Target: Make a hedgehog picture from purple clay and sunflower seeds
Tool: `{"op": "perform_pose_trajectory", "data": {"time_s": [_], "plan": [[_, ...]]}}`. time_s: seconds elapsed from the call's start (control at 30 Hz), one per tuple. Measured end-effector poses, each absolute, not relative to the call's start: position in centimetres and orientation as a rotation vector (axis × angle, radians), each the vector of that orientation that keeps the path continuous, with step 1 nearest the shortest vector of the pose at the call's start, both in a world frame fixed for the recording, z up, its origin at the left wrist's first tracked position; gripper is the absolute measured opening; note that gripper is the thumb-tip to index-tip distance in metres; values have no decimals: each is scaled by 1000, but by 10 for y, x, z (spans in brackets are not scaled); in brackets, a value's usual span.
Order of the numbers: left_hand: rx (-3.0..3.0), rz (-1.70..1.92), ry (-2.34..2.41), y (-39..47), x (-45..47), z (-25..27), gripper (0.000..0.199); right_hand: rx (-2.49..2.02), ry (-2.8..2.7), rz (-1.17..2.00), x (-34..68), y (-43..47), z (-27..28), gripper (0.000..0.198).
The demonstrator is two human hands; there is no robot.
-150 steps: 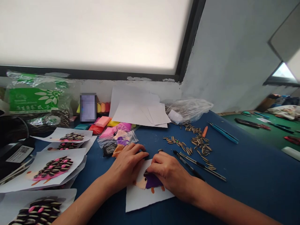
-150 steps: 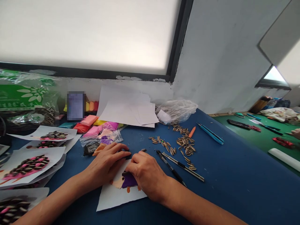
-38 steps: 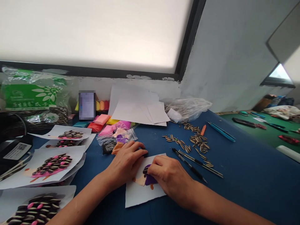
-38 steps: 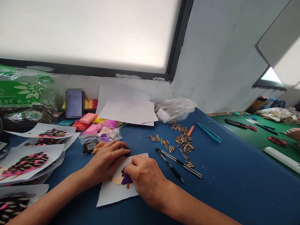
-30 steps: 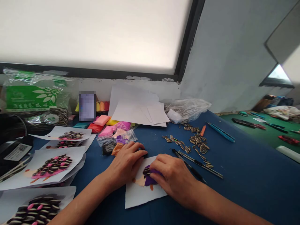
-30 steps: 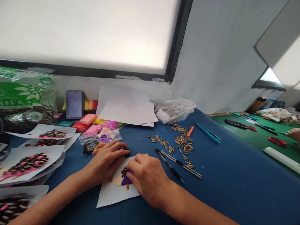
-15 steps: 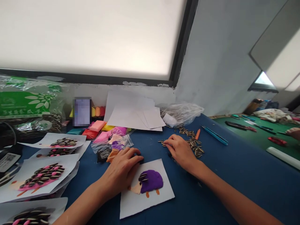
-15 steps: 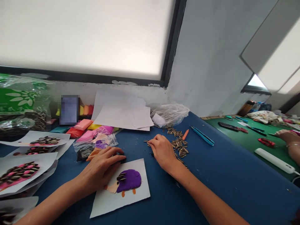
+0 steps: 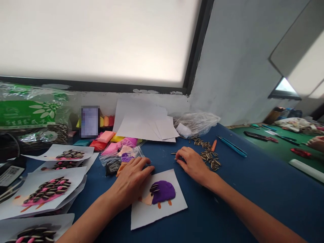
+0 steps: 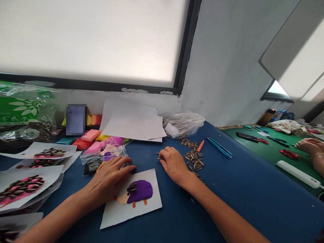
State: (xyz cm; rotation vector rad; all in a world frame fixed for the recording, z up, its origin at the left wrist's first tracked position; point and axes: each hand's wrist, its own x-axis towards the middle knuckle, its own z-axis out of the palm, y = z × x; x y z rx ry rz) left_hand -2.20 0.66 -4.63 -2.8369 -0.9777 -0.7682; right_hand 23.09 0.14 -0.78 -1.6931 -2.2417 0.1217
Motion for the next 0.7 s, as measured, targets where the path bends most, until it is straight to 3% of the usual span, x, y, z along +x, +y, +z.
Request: {"op": "perform_pose_trajectory", "data": {"time_s": [0.2,0.5,0.7], "plan": [[-2894,-641,-988,11,-23,-41,26,-1608,-2182,285,228,-8,-1,10],[-3058,-1090,-1066,-5,-21,-36,31,-1299,-2156,650,204,-33,-1,20],[-3222,-1202,-1221,-4,-21,-41,39,-1217,-2201,598,198,-30,-12,23]]}}
